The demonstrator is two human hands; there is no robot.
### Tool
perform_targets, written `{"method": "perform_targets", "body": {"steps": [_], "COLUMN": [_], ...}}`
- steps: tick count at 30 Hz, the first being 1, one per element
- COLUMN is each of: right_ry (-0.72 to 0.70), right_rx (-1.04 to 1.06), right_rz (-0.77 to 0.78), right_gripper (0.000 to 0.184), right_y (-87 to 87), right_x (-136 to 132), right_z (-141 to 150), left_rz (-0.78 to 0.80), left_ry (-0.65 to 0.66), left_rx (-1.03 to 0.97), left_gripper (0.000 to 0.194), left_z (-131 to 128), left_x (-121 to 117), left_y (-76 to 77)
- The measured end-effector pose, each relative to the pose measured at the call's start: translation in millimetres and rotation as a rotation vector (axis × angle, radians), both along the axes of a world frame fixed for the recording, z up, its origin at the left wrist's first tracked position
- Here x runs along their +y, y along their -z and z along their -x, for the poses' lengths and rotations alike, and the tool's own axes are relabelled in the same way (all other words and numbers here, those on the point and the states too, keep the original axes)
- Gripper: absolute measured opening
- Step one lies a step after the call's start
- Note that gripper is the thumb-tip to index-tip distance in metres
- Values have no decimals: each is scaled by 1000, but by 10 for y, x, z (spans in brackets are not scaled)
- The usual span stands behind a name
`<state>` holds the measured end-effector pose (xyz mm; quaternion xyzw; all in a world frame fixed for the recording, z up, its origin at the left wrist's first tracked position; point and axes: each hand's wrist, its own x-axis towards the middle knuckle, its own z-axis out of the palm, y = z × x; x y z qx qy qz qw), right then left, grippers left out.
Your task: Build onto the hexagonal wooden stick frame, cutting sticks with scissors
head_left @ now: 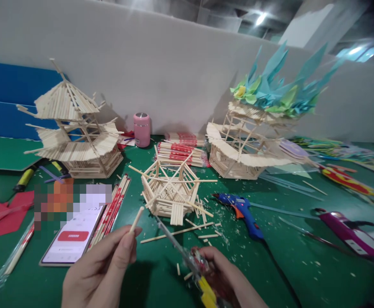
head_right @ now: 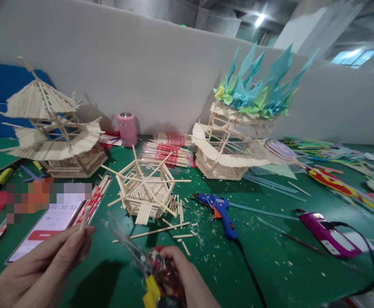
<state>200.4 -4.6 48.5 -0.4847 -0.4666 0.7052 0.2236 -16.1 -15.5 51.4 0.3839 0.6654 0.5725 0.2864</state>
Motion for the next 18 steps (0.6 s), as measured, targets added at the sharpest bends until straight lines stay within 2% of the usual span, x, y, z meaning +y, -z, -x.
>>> {"method": "perform_targets", "body": {"steps": [2,4,7,8,10,12,18], "right_ry": [3,-6,-38,-59,-98,-109,-92], "right_rx": [-151,-286,-353,-365,-398,-428,-461], "right_rz": [-47,-64,-128,-160,-236,-308,-398], "right_gripper": [29,31,34,41,59,68,68], "right_y": [136,280,443,471,478,425,211], "right_x": [15,23,10,0,-17,-22,38], "right_z": [40,59,78,83,88,88,83], "left_rz": [-24,-56,-92,-105,-128,-163,-217], "left_ry": [71,162,263,285,322,346,421], "left_rx": [28,62,85,91,118,152,260], "left_gripper": [18,16,15,16,19,22,25], "left_z": [15,24,15,7,-10,-18,-5], "left_x": [34,67,101,108,118,125,163], "left_y": [-13,-23,-28,-27,-20,-12,-10]}}
